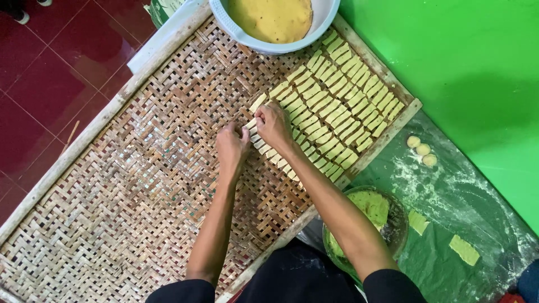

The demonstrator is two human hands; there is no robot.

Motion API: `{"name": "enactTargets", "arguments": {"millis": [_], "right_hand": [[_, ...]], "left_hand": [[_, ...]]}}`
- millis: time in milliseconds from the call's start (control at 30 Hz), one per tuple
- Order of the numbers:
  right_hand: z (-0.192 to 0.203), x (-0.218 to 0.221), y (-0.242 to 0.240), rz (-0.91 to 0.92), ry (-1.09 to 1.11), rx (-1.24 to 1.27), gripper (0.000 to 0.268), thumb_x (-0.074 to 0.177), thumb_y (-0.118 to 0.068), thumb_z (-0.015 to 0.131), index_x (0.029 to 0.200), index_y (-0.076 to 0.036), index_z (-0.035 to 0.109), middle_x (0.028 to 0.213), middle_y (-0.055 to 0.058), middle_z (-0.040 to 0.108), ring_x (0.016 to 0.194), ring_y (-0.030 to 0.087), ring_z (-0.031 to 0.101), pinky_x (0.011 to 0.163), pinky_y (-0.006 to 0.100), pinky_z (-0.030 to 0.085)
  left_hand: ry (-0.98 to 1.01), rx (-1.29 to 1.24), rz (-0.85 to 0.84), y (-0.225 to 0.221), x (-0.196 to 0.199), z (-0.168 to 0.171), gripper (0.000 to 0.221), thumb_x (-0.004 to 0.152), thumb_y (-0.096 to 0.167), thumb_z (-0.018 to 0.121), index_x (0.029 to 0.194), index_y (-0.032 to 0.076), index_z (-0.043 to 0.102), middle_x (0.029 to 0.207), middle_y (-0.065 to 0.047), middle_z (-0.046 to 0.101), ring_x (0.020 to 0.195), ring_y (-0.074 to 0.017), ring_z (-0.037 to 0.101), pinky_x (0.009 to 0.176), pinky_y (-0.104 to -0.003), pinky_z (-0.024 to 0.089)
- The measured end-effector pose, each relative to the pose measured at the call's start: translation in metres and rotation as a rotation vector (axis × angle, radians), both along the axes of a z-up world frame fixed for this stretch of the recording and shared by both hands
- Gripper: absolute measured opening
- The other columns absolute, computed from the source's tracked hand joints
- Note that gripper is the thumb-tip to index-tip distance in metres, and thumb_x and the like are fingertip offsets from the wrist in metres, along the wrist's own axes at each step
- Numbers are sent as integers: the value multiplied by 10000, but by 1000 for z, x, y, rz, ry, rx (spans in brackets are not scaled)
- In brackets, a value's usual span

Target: Shaping small pieces of dough into cylinders and arranging them neatly on a woven tray.

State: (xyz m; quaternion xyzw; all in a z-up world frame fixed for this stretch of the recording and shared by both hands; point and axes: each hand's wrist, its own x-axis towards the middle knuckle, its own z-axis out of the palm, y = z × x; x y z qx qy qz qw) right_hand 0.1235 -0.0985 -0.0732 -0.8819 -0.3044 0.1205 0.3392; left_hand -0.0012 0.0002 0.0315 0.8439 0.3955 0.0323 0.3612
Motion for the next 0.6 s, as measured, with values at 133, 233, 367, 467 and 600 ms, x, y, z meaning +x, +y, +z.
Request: {"name": "enactTargets", "arguments": {"millis": [133, 233, 367, 467, 600], "right_hand": [[32, 2, -9, -47, 147, 152, 94, 832, -110, 730, 911, -160, 740, 834, 41, 727, 830, 214, 726, 788, 348, 566], [58, -4, -16, -29, 372, 243, 155, 861, -79, 735, 1011, -115, 750, 914, 96, 763, 843, 219, 752, 775, 353, 590], [126, -22, -16, 179, 692, 126, 292, 932, -31, 686, 1223, -7, 675, 1149, 228, 732, 1116, 352, 707, 1020, 497, 524], [98, -23, -8, 47, 913, 125, 335, 938, -119, 767, 1254, -73, 667, 1177, 121, 738, 1104, 236, 710, 906, 357, 612], [76, -18, -10, 50, 819, 120, 273, 906, -214, 821, 1140, -108, 726, 1087, 79, 753, 1003, 188, 737, 876, 347, 625]], "left_hand": [[-165, -400, 201, -3, -13, 20, 185, 1021, 128, 572, 1133, 15, 666, 1000, -200, 708, 875, -277, 715, 816, -414, 602], [-434, -726, 388, -8, -19, 14, 284, 1024, 39, 545, 1299, 2, 602, 1133, -208, 689, 1019, -270, 698, 933, -406, 572], [-802, -859, 467, -21, -15, 6, 324, 1013, 62, 621, 1331, 5, 597, 1249, -149, 724, 1106, -155, 675, 992, -276, 530], [-825, -927, 477, -25, -6, 24, 381, 1007, 117, 662, 1369, 20, 596, 1318, -187, 687, 1177, -212, 674, 1055, -337, 513], [-851, -923, 482, -23, -6, 20, 389, 1005, 136, 670, 1367, 9, 602, 1314, -181, 692, 1193, -192, 665, 1076, -307, 492]]}}
